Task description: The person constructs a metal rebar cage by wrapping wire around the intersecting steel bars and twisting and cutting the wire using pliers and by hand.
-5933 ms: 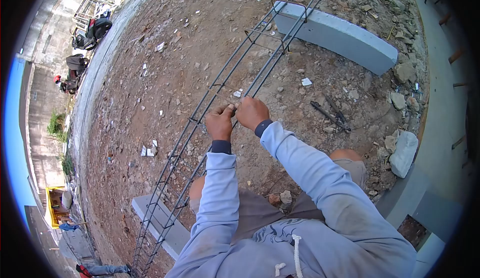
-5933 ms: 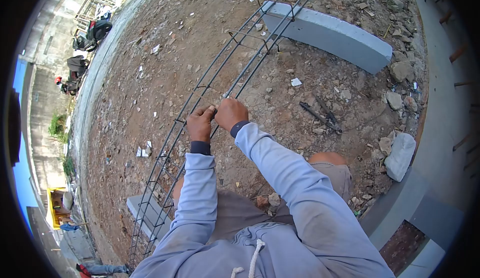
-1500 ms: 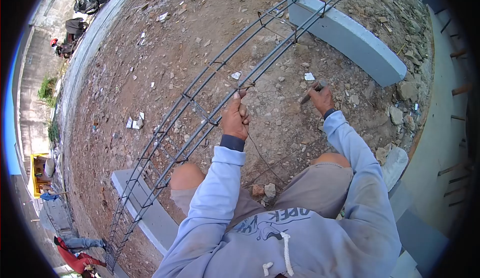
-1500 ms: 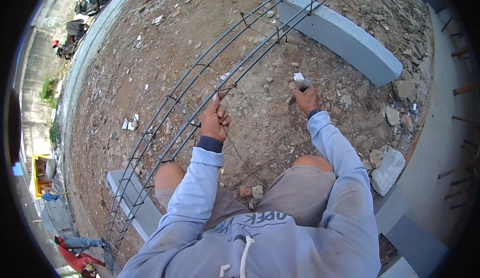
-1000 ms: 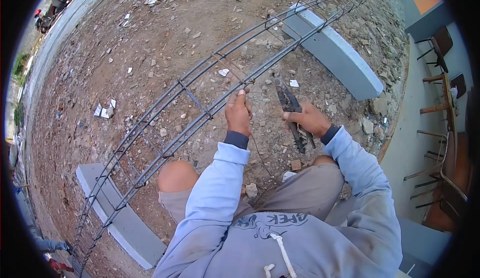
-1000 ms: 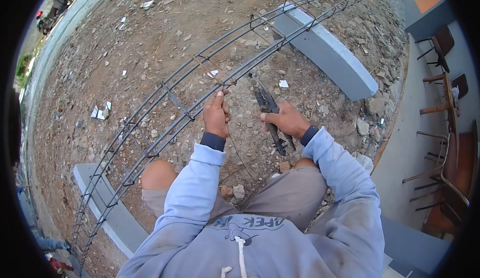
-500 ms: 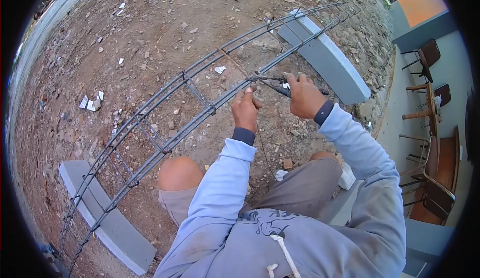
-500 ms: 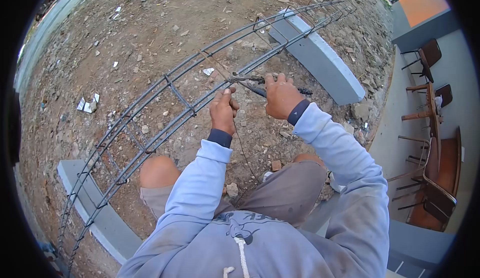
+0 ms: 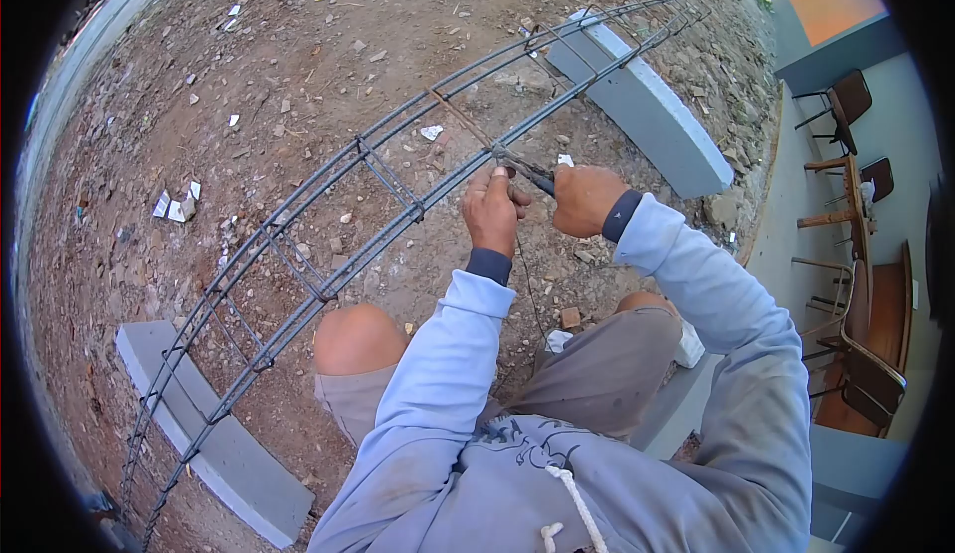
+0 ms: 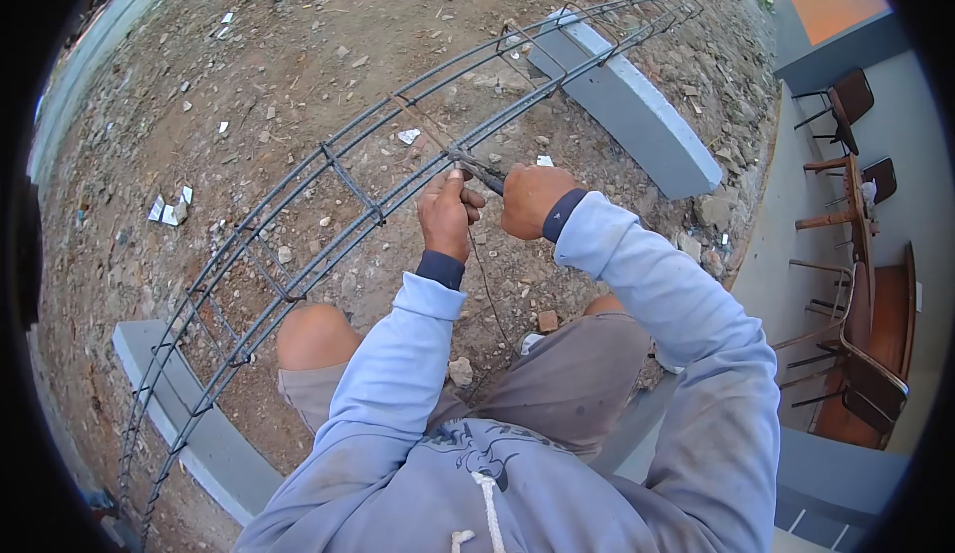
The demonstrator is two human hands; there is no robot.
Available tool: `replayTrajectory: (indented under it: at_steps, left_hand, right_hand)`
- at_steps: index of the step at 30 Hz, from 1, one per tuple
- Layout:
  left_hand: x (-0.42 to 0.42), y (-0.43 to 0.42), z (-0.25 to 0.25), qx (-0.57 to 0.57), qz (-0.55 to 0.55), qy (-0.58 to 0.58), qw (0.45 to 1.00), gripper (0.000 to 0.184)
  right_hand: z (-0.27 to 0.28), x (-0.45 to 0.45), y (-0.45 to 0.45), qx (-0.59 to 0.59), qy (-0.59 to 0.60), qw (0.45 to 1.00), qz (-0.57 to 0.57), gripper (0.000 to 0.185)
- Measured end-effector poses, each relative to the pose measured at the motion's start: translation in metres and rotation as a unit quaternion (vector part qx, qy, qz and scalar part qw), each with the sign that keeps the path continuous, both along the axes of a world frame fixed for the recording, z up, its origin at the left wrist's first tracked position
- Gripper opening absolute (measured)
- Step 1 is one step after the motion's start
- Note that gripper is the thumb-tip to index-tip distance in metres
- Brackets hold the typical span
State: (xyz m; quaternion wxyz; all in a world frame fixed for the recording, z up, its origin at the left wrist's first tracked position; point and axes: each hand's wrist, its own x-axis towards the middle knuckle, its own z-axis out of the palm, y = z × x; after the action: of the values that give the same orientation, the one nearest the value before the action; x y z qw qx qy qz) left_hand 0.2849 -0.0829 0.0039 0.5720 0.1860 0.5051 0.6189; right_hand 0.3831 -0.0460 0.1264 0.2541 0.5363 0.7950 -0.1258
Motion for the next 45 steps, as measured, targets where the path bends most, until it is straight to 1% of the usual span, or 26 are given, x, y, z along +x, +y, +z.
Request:
replayTrajectory:
  at_steps: [2,5,8,9,10,11,12,13,15,16,19,20,21,22,23,24,27,31,34,35,37,38,39,41,42,45]
  left_hand:
    - [-0.002,-0.002,0.005,0.002,-0.007,0.0,1.0,0.029]
    - [-0.006,-0.003,0.009,0.001,-0.027,0.035,0.999,0.032]
    - [-0.004,-0.009,0.015,-0.038,-0.036,0.042,0.998,0.038]
    - [-0.002,-0.008,0.014,-0.055,-0.03,0.022,0.998,0.04]
    - [0.001,-0.005,0.013,-0.071,-0.023,0.002,0.997,0.042]
    - [0.002,-0.002,0.01,-0.086,-0.015,-0.019,0.996,0.045]
    - [0.001,0.001,0.005,-0.054,-0.037,-0.042,0.997,0.045]
    - [0.003,0.005,0.001,-0.021,-0.054,-0.149,0.987,0.043]
    - [0.014,0.012,0.003,0.046,-0.087,-0.357,0.929,0.04]
    - [0.017,0.012,0.018,0.045,-0.083,-0.408,0.908,0.032]
    - [0.024,0.019,-0.001,0.068,-0.045,-0.477,0.875,0.027]
    - [0.029,0.022,-0.006,0.069,-0.037,-0.512,0.855,0.019]
    - [0.033,0.026,-0.005,0.073,-0.027,-0.508,0.858,0.018]
    - [0.036,0.028,-0.003,0.074,-0.016,-0.503,0.861,0.017]
    - [0.039,0.032,-0.002,0.076,-0.007,-0.497,0.864,0.016]
    - [0.042,0.034,0.003,0.061,0.016,-0.486,0.872,0.014]
    - [0.049,0.04,0.005,0.031,0.061,-0.456,0.887,0.014]
    - [0.052,0.042,0.01,-0.017,0.084,-0.448,0.89,0.019]
    - [0.052,0.041,0.007,-0.045,0.081,-0.391,0.916,0.029]
    - [0.051,0.037,0.007,-0.036,0.073,-0.379,0.922,0.032]
    - [0.048,0.025,0.009,-0.017,0.052,-0.354,0.934,0.037]
    - [0.046,0.021,-0.002,-0.013,0.027,-0.352,0.936,0.038]
    - [0.045,0.018,-0.002,-0.003,0.012,-0.379,0.925,0.037]
    - [0.043,0.019,-0.001,0.02,-0.017,-0.438,0.899,0.038]
    - [0.04,0.017,-0.001,0.041,-0.039,-0.456,0.888,0.038]
    - [0.034,0.014,-0.013,0.06,-0.059,-0.498,0.863,0.028]
  right_hand:
    - [0.003,-0.001,0.0,-0.033,0.006,0.999,0.02,0.031]
    - [0.0,0.006,0.002,-0.052,0.058,0.997,-0.007,0.028]
    - [-0.004,0.013,0.011,-0.137,0.059,0.977,0.15,0.025]
    - [-0.011,0.018,0.01,-0.209,0.158,0.965,0.023,0.025]
    - [-0.021,0.026,0.009,-0.275,0.25,0.922,-0.104,0.026]
    - [-0.032,0.035,0.008,-0.333,0.334,0.852,-0.228,0.027]
    - [-0.039,0.039,0.007,-0.401,0.393,0.788,-0.255,0.035]
    - [-0.043,0.043,0.007,-0.416,0.405,0.768,-0.27,0.037]
    - [-0.048,0.045,0.005,-0.444,0.427,0.728,-0.3,0.041]
    - [-0.048,0.046,0.006,-0.44,0.436,0.737,-0.271,0.049]
    - [-0.038,0.044,0.011,-0.312,0.243,0.885,-0.243,0.058]
    - [-0.032,0.045,0.006,-0.236,0.241,0.92,-0.197,0.065]
    - [-0.03,0.049,-0.003,-0.103,0.231,0.958,-0.134,0.066]
    - [-0.029,0.054,-0.018,0.03,0.217,0.973,-0.067,0.069]
    - [-0.028,0.056,-0.032,0.164,0.199,0.966,0.002,0.072]
    - [-0.009,0.048,-0.048,0.146,0.162,0.975,-0.034,0.072]
    - [-0.027,0.056,-0.077,0.309,0.082,0.948,-0.008,0.063]
    - [-0.049,0.067,-0.066,0.279,0.063,0.954,-0.094,0.048]
    - [-0.04,0.078,-0.051,0.169,0.106,0.976,-0.087,0.033]
    - [-0.032,0.079,-0.043,0.071,0.14,0.983,-0.097,0.03]
    - [-0.017,0.081,-0.028,-0.124,0.204,0.964,-0.115,0.025]
    - [-0.016,0.083,-0.023,-0.309,0.272,0.856,-0.311,0.03]
    - [-0.02,0.087,-0.025,-0.366,0.328,0.798,-0.349,0.032]
    - [-0.037,0.095,-0.029,-0.465,0.423,0.661,-0.41,0.034]
    - [-0.038,0.093,-0.032,-0.483,0.431,0.648,-0.402,0.04]
    - [-0.024,0.084,-0.035,-0.437,0.38,0.702,-0.415,0.045]
